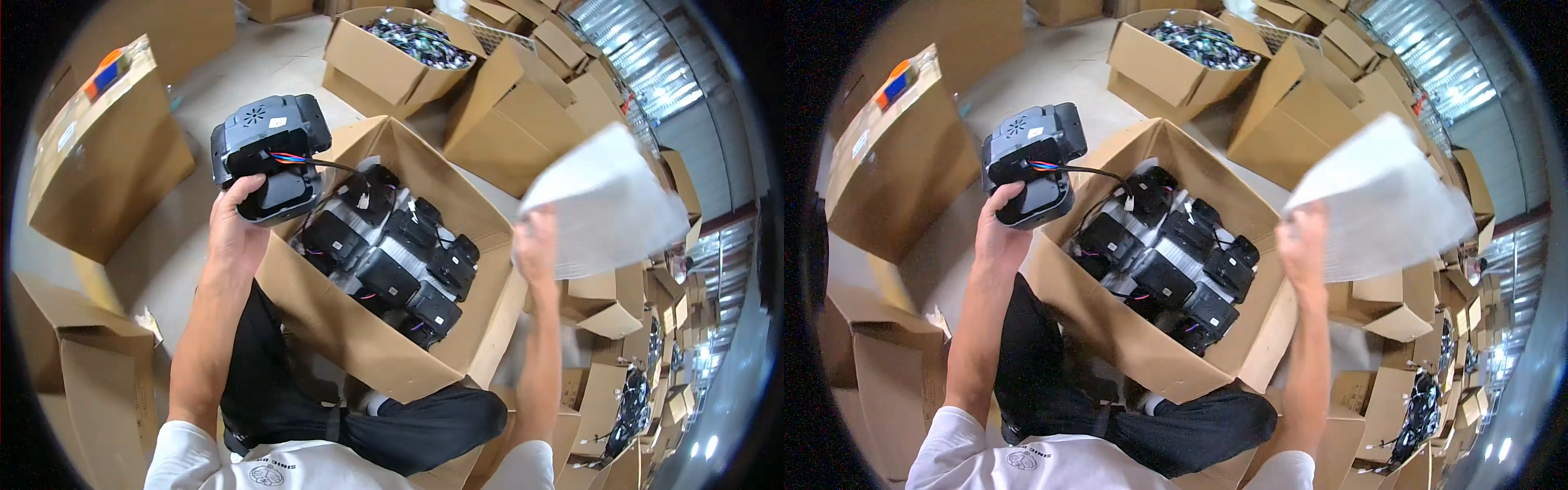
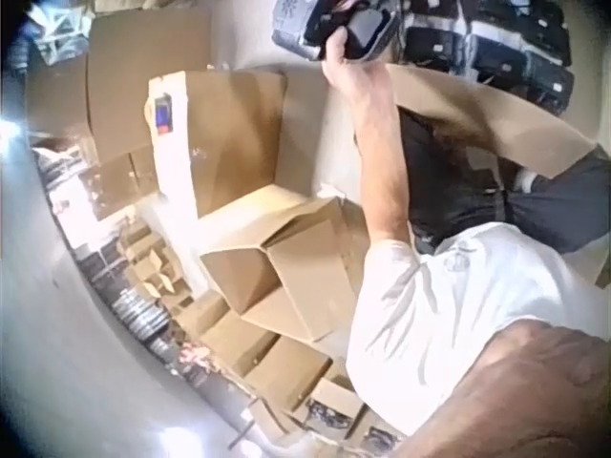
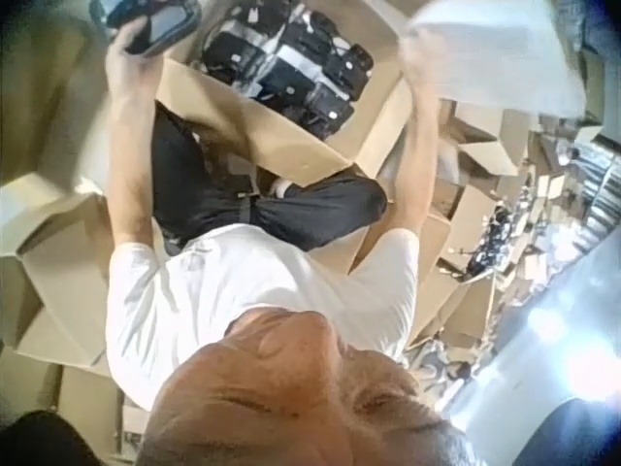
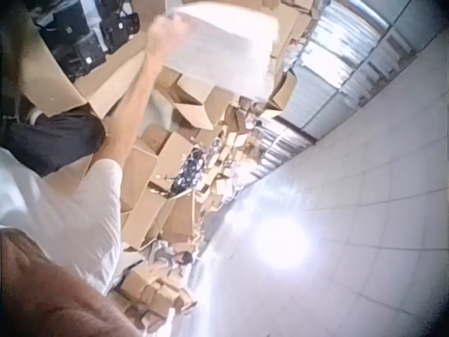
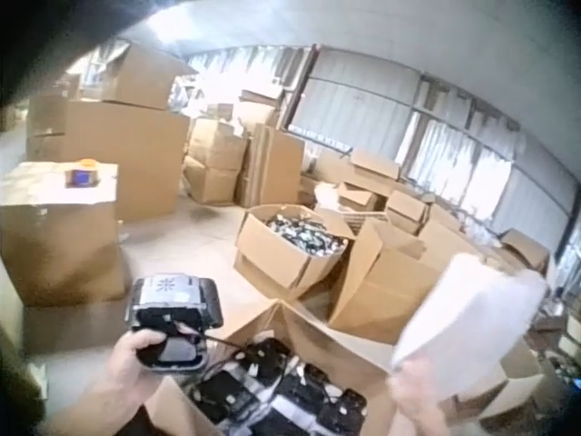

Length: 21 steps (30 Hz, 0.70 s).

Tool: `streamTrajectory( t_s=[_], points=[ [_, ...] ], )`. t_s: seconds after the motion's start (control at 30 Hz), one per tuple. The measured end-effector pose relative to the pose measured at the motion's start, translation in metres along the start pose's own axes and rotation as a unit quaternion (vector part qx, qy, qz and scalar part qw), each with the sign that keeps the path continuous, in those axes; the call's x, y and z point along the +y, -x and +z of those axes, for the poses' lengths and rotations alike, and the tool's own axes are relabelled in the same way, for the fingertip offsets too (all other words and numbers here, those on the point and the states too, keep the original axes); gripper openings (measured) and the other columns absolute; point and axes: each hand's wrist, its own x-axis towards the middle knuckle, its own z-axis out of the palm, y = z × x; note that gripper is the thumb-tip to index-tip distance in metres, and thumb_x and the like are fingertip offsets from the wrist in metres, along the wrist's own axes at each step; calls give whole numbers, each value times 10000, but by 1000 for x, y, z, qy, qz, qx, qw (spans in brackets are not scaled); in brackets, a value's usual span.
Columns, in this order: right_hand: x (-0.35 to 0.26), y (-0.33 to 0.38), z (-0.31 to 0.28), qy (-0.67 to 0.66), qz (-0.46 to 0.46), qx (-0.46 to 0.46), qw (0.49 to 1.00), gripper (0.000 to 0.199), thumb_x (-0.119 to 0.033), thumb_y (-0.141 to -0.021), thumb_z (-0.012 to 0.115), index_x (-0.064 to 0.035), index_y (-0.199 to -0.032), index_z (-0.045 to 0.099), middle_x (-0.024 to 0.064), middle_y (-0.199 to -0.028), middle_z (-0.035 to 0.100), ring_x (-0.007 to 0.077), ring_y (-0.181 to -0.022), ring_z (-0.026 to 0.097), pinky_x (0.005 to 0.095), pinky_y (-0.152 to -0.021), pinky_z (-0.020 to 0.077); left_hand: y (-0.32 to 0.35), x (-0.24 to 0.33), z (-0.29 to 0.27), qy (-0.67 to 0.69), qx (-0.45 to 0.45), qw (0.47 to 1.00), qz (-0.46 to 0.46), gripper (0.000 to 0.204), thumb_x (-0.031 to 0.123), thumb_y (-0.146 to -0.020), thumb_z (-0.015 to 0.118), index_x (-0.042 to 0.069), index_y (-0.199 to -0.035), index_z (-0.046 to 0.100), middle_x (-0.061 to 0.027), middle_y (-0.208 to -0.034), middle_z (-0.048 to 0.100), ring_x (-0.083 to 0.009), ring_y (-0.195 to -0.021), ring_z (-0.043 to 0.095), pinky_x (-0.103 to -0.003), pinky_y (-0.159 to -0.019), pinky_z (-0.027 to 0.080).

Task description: The person packs electronic camera units into cardboard boxes by hand, layering them with protective foam dividers.

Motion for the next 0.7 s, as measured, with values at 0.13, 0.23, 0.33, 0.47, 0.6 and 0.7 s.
streamTrajectory(
  t_s=[0.13,0.23,0.33,0.47,0.6,0.7],
  points=[
    [-53,-8,97,22,-107,-135,985,193,-139,-738,638,7,-864,653,254,-1219,580,413,-1150,525,585,-1060,372,-5,14,-17,29,40,999,15,370,73,-846,701,48,-1199,591,-66,-1126,670,-208,-1033,657,-404,-914,538],
    [-68,16,153,28,-181,-180,966,190,-143,-767,630,10,-880,629,274,-1442,466,420,-1346,442,600,-1155,295,-8,20,-25,38,49,998,18,356,64,-849,697,40,-1189,594,-68,-1101,678,-204,-1013,664,-395,-905,542],
    [-84,40,183,-16,-172,-261,950,195,-140,-784,607,19,-892,637,249,-1527,407,409,-1409,392,605,-1159,286,-10,23,-31,37,47,998,18,350,80,-855,689,41,-1193,608,-74,-1103,692,-212,-1008,675,-383,-927,539],
    [-98,59,199,-66,-181,-332,923,215,-138,-776,593,27,-900,658,247,-1510,428,396,-1407,396,606,-1162,282,-12,24,-35,51,40,998,-12,327,107,-867,678,38,-1183,630,-83,-1107,705,-222,-998,686,-378,-929,540],
    [-99,73,197,-92,-235,-398,882,227,-138,-762,587,23,-894,678,238,-1485,459,384,-1398,408,617,-1164,270,-12,21,-27,47,-1,998,-40,299,119,-874,673,39,-1161,642,-88,-1098,705,-223,-990,681,-395,-928,536],
    [-94,80,194,-103,-202,-409,884,208,-129,-770,585,13,-891,678,226,-1475,478,380,-1394,419,631,-1158,268,-13,14,-19,40,9,999,-31,306,126,-870,679,45,-1162,637,-88,-1072,701,-224,-982,669,-415,-927,532]
  ],
)
